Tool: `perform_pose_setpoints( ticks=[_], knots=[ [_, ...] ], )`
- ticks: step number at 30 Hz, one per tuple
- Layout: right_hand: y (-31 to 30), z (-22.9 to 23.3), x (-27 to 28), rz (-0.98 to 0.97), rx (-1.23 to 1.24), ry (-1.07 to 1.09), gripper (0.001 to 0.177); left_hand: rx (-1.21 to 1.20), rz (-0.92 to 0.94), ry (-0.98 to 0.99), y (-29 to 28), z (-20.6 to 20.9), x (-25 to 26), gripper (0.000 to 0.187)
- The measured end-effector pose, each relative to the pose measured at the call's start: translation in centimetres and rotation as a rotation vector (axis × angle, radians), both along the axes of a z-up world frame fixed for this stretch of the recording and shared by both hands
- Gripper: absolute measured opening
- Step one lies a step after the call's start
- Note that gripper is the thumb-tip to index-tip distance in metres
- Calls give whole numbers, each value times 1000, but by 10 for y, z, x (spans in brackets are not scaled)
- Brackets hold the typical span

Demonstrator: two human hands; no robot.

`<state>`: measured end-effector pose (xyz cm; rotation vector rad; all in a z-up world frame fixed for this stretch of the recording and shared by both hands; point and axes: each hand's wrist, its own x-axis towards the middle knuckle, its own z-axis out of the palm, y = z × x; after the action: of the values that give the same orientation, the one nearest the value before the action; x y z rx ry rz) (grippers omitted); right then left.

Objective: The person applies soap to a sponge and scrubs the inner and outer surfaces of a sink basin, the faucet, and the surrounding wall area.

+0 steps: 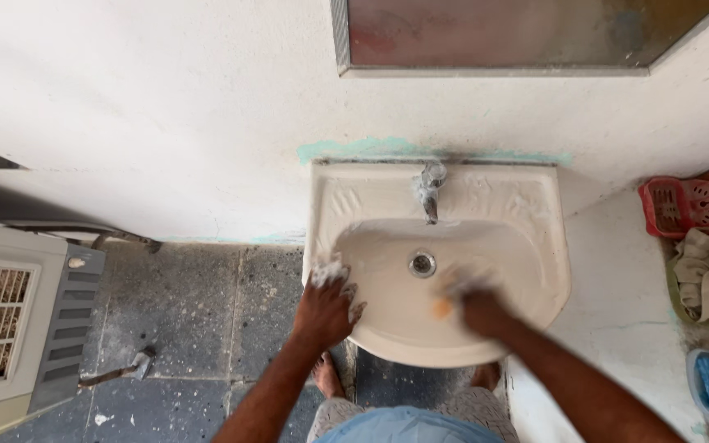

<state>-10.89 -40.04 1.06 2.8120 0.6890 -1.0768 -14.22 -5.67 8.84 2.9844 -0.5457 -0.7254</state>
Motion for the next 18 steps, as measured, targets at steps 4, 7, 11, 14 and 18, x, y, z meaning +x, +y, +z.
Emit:
perform_pose_setpoints(
  ticks=[4,7,11,14,18],
  knots=[
    [6,-4,16,-283,1,-145,84,90,-151,41,-16,23,12,52],
    [88,-12,-11,-205,309,100,79,188,-209,101,-31,24,24,44],
    [86,-9,-21,-46,528,228,78,140,-138,81,-28,11,26,48],
    [0,-7,-1,2,268,16,77,31,-5,-35,-8,-2,22,54],
    [-63,-5,33,170,7,-728,77,116,87,-138,-4,-6,21,66]
  ],
)
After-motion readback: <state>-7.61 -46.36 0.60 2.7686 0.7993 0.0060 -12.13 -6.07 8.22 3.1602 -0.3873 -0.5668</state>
